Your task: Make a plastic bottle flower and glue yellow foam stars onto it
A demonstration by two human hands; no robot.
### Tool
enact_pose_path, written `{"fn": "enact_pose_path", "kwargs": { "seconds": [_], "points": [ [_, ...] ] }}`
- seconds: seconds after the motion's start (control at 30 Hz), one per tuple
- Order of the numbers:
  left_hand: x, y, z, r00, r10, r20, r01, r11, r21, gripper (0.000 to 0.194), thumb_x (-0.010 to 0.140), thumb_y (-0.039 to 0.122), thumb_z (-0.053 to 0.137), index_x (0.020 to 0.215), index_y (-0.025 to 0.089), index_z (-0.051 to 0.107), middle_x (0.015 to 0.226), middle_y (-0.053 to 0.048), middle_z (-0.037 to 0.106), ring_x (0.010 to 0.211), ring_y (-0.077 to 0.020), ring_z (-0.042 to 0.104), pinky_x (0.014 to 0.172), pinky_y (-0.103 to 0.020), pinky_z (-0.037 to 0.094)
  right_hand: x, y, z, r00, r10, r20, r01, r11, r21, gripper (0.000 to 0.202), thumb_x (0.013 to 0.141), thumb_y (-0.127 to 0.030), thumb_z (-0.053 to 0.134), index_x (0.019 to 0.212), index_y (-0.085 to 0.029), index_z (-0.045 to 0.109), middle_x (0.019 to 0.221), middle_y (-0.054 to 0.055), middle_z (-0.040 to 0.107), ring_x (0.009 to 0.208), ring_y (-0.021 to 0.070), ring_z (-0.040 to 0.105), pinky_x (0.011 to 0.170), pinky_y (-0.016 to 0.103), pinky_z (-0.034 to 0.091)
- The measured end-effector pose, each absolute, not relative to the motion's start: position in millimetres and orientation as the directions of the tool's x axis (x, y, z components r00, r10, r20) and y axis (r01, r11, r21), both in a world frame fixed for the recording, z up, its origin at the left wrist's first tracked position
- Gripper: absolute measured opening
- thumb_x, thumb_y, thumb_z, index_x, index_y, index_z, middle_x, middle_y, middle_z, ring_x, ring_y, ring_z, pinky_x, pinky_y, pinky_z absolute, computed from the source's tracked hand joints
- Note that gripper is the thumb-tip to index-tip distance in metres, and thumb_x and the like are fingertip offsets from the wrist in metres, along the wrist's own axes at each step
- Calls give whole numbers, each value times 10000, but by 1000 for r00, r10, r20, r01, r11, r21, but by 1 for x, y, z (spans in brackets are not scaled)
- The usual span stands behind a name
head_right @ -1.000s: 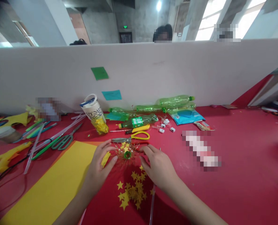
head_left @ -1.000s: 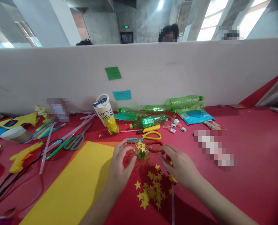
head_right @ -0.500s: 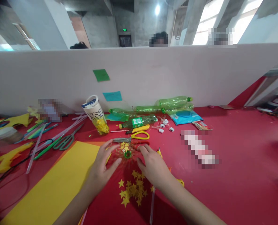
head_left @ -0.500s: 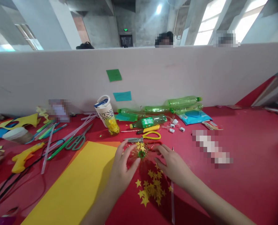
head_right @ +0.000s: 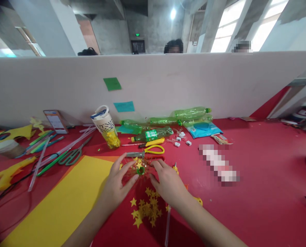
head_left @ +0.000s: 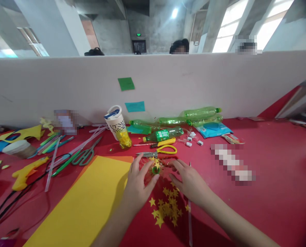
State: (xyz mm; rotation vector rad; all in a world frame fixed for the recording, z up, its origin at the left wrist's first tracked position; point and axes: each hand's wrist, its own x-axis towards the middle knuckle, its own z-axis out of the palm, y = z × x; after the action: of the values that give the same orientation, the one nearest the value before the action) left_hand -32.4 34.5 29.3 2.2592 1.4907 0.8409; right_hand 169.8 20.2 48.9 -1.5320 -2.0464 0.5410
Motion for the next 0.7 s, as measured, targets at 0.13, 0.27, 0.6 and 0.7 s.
{"fn": "enact_pose_path", "kwargs": {
  "seconds": [0.13,0.27,0.6,0.7],
  "points": [
    [-32,35,29,282,909,306,716,-412,564,398,865,363,499,1252,272,487,1462,-97,275,1344,-287,292,1048,-520,330,170,21,50,-226,960,164,742,279,-610,298,854,-174,507,1146,-232,526,1118,86,601,949,226,622,778,359,491],
    [-33,33,30,270,904,331,703,-420,574,407,863,336,507,1265,285,467,1453,-85,292,1336,-276,309,1055,-504,332,170,21,51,-216,963,159,743,268,-613,291,857,-173,505,1141,-233,526,1090,77,610,916,213,626,752,333,491],
    [-49,29,32,192,915,354,717,-377,586,388,856,303,520,1239,273,467,1387,-86,415,1297,-249,391,1036,-471,377,188,18,51,-160,964,214,806,253,-536,218,859,-223,480,1067,-220,547,1009,65,642,791,191,643,651,293,482],
    [-53,27,30,187,927,325,689,-360,629,384,862,300,509,1242,277,459,1360,-80,442,1291,-233,401,1028,-448,395,199,16,49,-127,972,200,830,214,-514,194,858,-238,460,1025,-213,554,940,62,659,728,192,648,616,293,474]
  ]
}}
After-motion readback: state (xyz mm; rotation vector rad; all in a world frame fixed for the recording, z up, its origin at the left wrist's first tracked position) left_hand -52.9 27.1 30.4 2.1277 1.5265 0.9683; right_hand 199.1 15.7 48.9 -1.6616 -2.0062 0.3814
